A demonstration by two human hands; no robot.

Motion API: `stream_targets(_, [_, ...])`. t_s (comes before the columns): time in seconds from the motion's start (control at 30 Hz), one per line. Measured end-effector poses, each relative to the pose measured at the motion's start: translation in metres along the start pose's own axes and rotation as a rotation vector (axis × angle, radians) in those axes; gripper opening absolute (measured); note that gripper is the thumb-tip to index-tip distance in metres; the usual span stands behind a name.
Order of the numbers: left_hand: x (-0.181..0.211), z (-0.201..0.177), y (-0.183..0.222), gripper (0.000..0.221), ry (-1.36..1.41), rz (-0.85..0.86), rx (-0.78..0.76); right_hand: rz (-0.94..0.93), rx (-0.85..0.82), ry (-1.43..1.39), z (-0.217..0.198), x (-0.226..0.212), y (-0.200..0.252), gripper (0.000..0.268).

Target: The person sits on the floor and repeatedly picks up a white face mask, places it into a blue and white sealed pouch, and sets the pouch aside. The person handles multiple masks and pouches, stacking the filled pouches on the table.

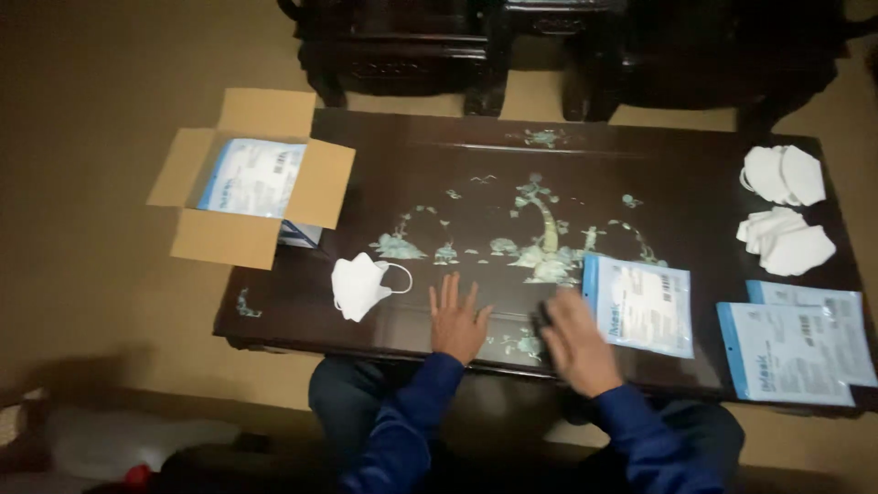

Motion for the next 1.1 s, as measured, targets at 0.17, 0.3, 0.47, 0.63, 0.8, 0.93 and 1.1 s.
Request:
stream_targets(0.17, [-0.112, -0.016, -0.018, 0.032, 0.050, -0.213, 0.097, -0.001, -0.133, 0.159, 0.054, -0.017, 0.008, 0.049])
stream_targets(0.3, [-0.192, -0.098, 0.036, 0.055, -0.404, -0.402, 0.552, 0.079, -0.238, 0.235, 0.059, -0.013, 0.007, 0.048])
stream_targets(0.47, [-0.258, -0.068, 0.048, 0.088, -0.243, -0.657, 0.207, 0.077, -0.200, 0.205, 0.056, -0.016, 0.006, 0.047])
stream_targets(0.63, [-0.243, -0.085, 0.051, 0.084, -0.174, -0.701, 0.166, 0.080, -0.187, 0.192, 0.054, -0.016, 0.008, 0.046])
stream_targets(0.8, [-0.251, -0.083, 0.051, 0.089, -0.078, -0.777, 0.143, 0.127, -0.227, 0.185, 0.052, -0.017, 0.006, 0.046])
stream_targets(0.93, [-0.249, -0.082, 0.048, 0.088, 0.004, -0.748, 0.170, 0.139, -0.243, 0.179, 0.053, -0.015, 0.006, 0.046])
stream_targets(1.1, [-0.234, -0.098, 0.046, 0.077, 0.013, -0.811, 0.094, 0.118, -0.223, 0.165, 0.053, -0.014, 0.007, 0.046])
Point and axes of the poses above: each hand's wrist, its own y-axis away from the middle knuckle, its own z-axis out of the palm, x = y × z, the point moved 9 cm from there along -y, towards the middle knuckle, and after that the axes turned 8 degrees about z, right-handed, at the moved point
